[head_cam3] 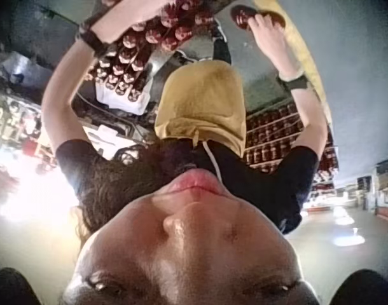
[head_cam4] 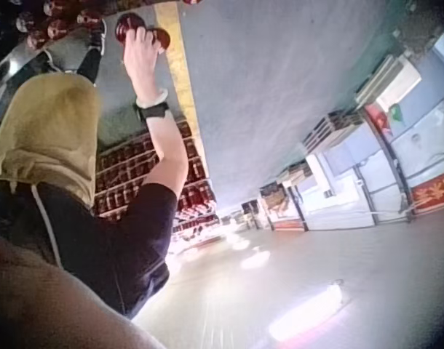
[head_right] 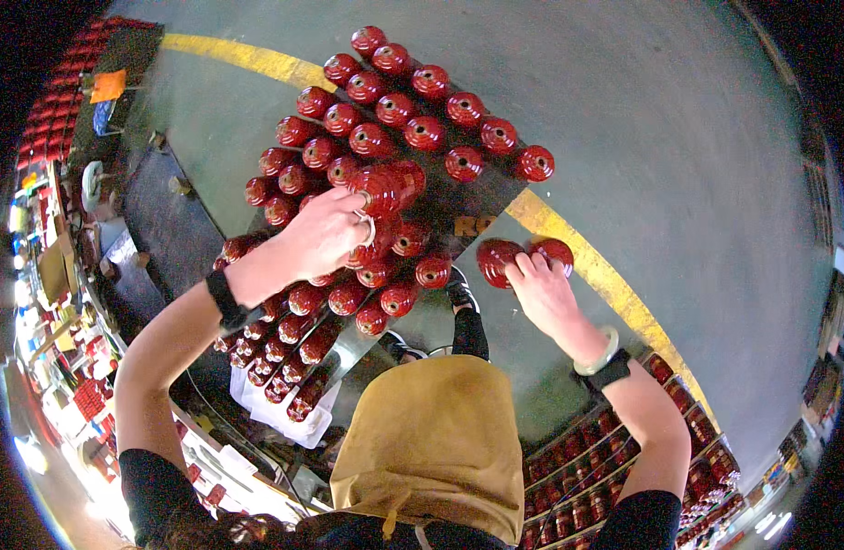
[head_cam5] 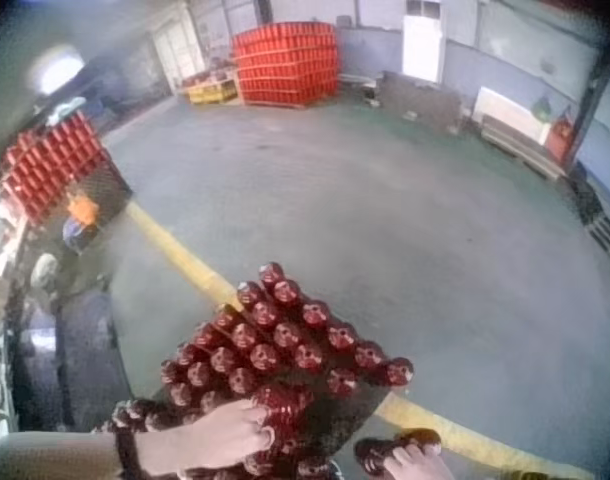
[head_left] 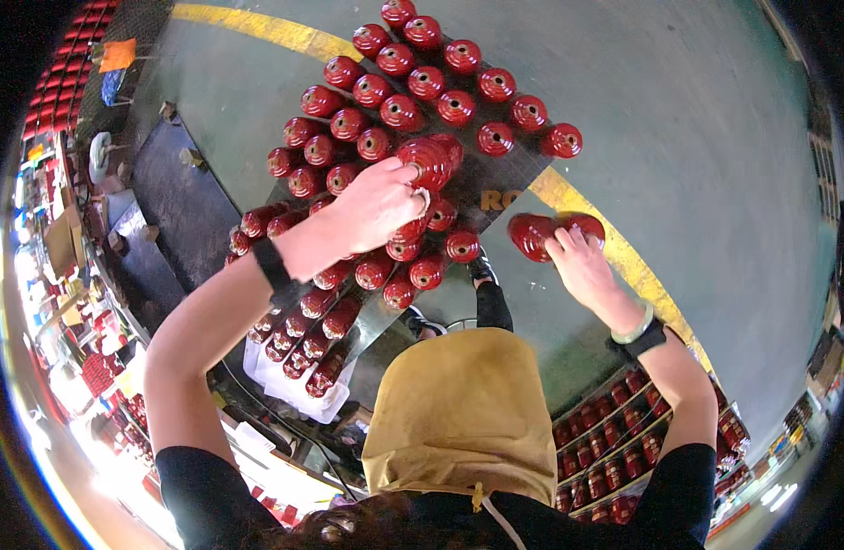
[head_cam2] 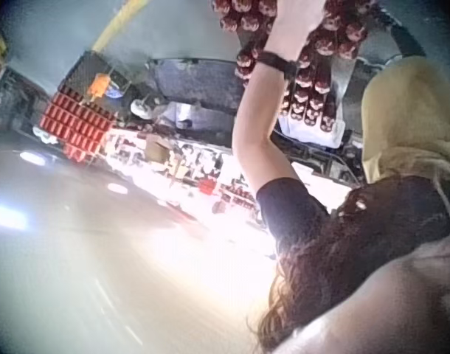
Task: Manual application of decorative labels and seals to red wine or liquor bottles at an industrial workstation.
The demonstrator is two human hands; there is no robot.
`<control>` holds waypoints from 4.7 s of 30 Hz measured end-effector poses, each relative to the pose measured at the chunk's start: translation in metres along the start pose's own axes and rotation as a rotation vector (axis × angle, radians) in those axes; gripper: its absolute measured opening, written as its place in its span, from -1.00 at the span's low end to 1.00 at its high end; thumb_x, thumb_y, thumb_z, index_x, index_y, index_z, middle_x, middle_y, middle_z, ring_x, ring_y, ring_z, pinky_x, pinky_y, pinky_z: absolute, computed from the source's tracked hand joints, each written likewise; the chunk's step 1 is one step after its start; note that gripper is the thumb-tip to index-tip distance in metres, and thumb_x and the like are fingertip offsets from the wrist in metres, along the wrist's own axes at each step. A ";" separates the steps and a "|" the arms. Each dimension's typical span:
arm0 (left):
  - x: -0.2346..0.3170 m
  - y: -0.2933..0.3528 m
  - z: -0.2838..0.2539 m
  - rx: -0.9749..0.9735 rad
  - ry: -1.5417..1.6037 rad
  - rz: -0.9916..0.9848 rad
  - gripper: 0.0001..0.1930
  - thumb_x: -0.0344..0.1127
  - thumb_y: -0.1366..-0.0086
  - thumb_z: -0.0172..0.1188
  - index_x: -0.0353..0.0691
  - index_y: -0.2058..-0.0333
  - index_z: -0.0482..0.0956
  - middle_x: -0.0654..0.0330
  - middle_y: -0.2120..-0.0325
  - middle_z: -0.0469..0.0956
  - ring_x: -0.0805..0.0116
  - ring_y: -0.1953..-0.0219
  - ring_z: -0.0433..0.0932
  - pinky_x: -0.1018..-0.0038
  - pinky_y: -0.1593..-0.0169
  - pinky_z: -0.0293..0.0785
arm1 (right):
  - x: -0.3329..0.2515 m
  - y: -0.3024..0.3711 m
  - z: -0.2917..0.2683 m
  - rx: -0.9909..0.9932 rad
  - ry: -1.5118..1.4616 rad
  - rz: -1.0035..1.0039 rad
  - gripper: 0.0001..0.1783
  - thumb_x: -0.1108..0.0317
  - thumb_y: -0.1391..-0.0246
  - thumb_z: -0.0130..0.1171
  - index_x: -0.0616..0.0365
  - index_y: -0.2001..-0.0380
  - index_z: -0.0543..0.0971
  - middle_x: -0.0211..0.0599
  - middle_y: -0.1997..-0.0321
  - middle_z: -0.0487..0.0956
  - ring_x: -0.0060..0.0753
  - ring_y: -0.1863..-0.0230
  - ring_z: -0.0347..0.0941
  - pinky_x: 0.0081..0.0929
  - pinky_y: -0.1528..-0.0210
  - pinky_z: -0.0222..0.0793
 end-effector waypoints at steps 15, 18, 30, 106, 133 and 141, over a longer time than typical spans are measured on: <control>-0.056 -0.073 0.084 -0.033 -0.066 0.213 -0.93 -0.32 -0.12 0.30 -0.14 0.43 0.65 0.29 0.44 0.68 0.24 0.04 0.54 0.33 -0.13 0.39 | 0.022 -0.106 0.017 0.100 -0.045 -0.218 -0.84 0.31 -0.25 0.09 0.07 0.16 0.57 -0.31 0.11 0.51 -0.18 0.00 0.54 -0.09 0.08 0.43; -0.066 -0.082 0.108 -0.059 -0.104 0.213 -0.92 -0.32 -0.14 0.29 -0.14 0.39 0.66 0.29 0.45 0.68 0.26 0.02 0.55 0.32 -0.15 0.40 | 0.024 -0.120 0.026 0.093 -0.049 -0.258 -0.86 0.31 -0.27 0.09 0.08 0.19 0.56 -0.32 0.12 0.50 -0.20 -0.01 0.52 -0.10 0.02 0.42; -0.082 -0.102 0.177 -0.097 -0.214 0.193 -0.90 -0.26 -0.20 0.25 -0.07 0.44 0.68 0.30 0.43 0.66 0.29 0.01 0.57 0.36 -0.15 0.43 | 0.025 -0.156 0.063 0.044 -0.002 -0.352 -0.90 0.29 -0.27 0.07 0.01 0.24 0.54 -0.35 0.15 0.48 -0.21 -0.02 0.51 -0.12 0.06 0.41; 0.110 0.432 0.262 0.735 0.533 -1.515 -0.72 -0.50 -0.25 0.42 -0.33 0.05 0.67 0.01 0.17 0.69 0.27 0.30 0.71 0.37 0.19 0.65 | -0.185 -0.055 0.074 0.048 -0.504 0.090 -0.64 0.57 -0.23 0.10 0.05 -0.08 0.54 -0.14 0.07 0.61 0.10 0.01 0.57 -0.01 0.02 0.51; 0.098 -0.130 0.170 0.374 0.552 -0.476 -0.86 -0.47 -0.23 0.24 -0.33 0.22 0.59 -0.10 0.14 0.58 -0.06 0.27 0.71 0.19 0.23 0.71 | 0.017 -0.055 0.185 0.130 -1.228 0.736 -0.47 0.49 -0.37 0.01 0.13 -0.38 0.36 0.02 0.18 0.72 0.01 0.26 0.70 -0.14 0.12 0.58; 0.075 -0.149 0.207 0.338 0.540 -0.576 -0.86 -0.50 -0.18 0.24 -0.33 0.26 0.58 -0.06 0.20 0.57 -0.08 0.20 0.71 0.14 0.14 0.69 | 0.021 -0.083 0.216 0.094 -1.384 0.814 -0.41 0.51 -0.38 -0.02 0.13 -0.45 0.31 -0.12 0.14 0.71 -0.37 0.29 0.65 -0.32 0.20 0.59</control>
Point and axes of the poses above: each hand's wrist, its own y-axis away from the middle knuckle, its own z-axis out of the palm, x = y × z, the point moved 8 cm from there along -y, towards the middle knuckle
